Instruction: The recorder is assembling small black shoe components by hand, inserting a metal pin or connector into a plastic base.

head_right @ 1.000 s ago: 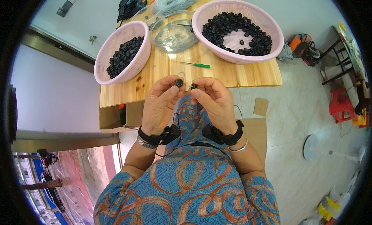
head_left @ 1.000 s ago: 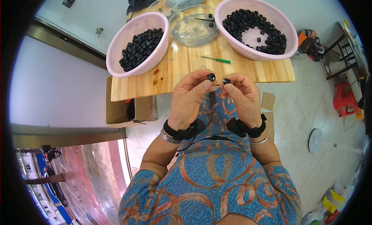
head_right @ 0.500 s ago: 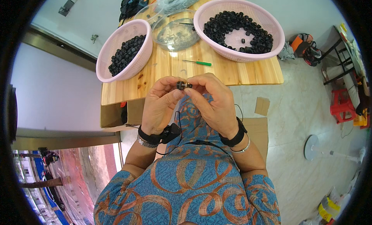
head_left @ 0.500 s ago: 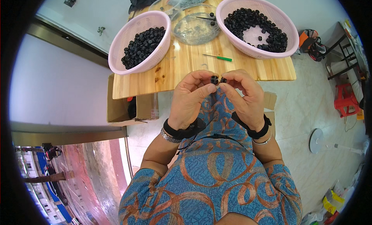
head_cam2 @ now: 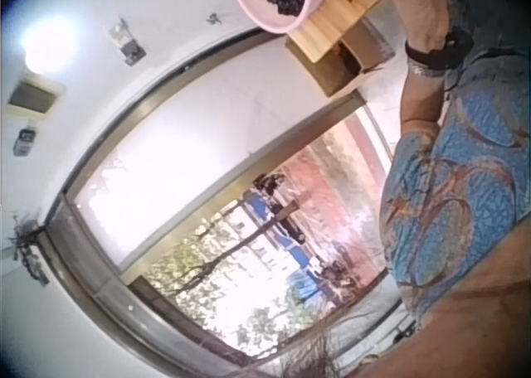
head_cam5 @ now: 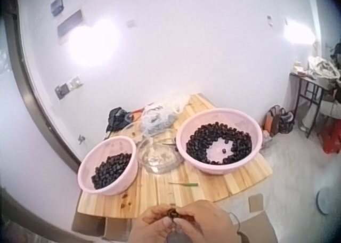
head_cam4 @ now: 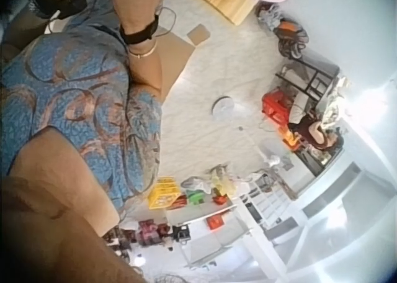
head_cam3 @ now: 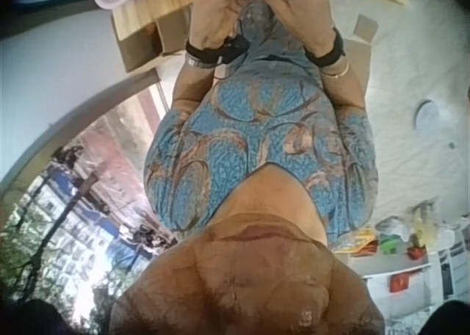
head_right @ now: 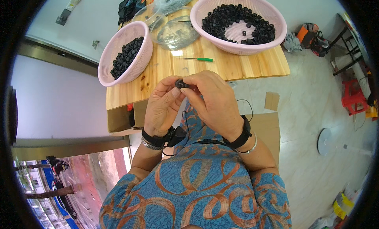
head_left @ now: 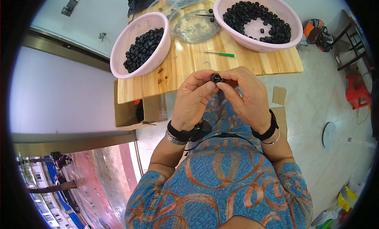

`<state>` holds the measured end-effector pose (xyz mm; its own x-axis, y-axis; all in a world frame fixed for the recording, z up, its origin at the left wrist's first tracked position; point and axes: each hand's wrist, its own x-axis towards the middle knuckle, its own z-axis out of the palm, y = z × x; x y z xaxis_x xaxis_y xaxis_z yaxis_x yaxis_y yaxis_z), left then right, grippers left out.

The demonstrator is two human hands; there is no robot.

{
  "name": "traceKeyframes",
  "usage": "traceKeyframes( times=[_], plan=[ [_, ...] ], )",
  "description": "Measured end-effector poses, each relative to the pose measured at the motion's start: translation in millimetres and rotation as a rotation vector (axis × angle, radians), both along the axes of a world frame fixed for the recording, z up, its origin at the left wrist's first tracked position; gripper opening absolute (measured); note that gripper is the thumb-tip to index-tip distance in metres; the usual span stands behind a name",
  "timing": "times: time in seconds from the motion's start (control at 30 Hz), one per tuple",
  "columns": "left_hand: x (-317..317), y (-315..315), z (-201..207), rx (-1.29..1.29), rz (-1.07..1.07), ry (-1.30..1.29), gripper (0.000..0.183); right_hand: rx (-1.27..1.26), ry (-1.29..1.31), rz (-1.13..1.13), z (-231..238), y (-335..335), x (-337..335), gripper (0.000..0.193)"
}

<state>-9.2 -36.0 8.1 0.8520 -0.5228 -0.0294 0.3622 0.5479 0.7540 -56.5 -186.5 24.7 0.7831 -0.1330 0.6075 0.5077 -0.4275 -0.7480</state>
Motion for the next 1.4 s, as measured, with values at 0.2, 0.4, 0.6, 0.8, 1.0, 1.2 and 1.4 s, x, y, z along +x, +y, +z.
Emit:
traceKeyframes(
  times=[0.2, 0.4, 0.6, 0.8, 1.0, 1.2, 1.4],
  plan=[
    [-2.4, -3.4, 2.9, 0.021, 0.016, -0.060, 0.022, -0.047, -0.008, -0.019, 0.0, -2.1, -1.9, 0.018],
    [-2.8, -3.4, 2.2, 0.132, 0.054, -0.134, 0.025, -0.065, -0.016, -0.026, 1.4, -3.6, -4.3, 0.017],
    [-5.0, -3.4, 2.8, 0.329, 0.131, -0.331, 0.027, -0.140, -0.020, -0.050, 1.1, -7.6, -6.7, 0.018],
    [-6.8, -0.5, 4.7, 0.378, 0.122, -0.384, 0.027, -0.049, 0.063, -0.038, 4.3, -7.3, -10.0, 0.017],
    [-8.0, 1.0, 5.5, 0.322, 0.086, -0.210, 0.025, -0.051, 0.030, -0.020, 2.5, -8.4, -8.6, 0.016],
    [-7.8, 3.2, 3.5, 0.281, 0.070, -0.173, 0.023, -0.083, 0.042, -0.003, 4.7, -9.9, -9.8, 0.016],
    [-8.5, 2.4, 2.9, 0.228, 0.056, -0.180, 0.023, -0.075, 0.128, 0.046, 9.0, -12.7, -11.7, 0.014]
  ],
)
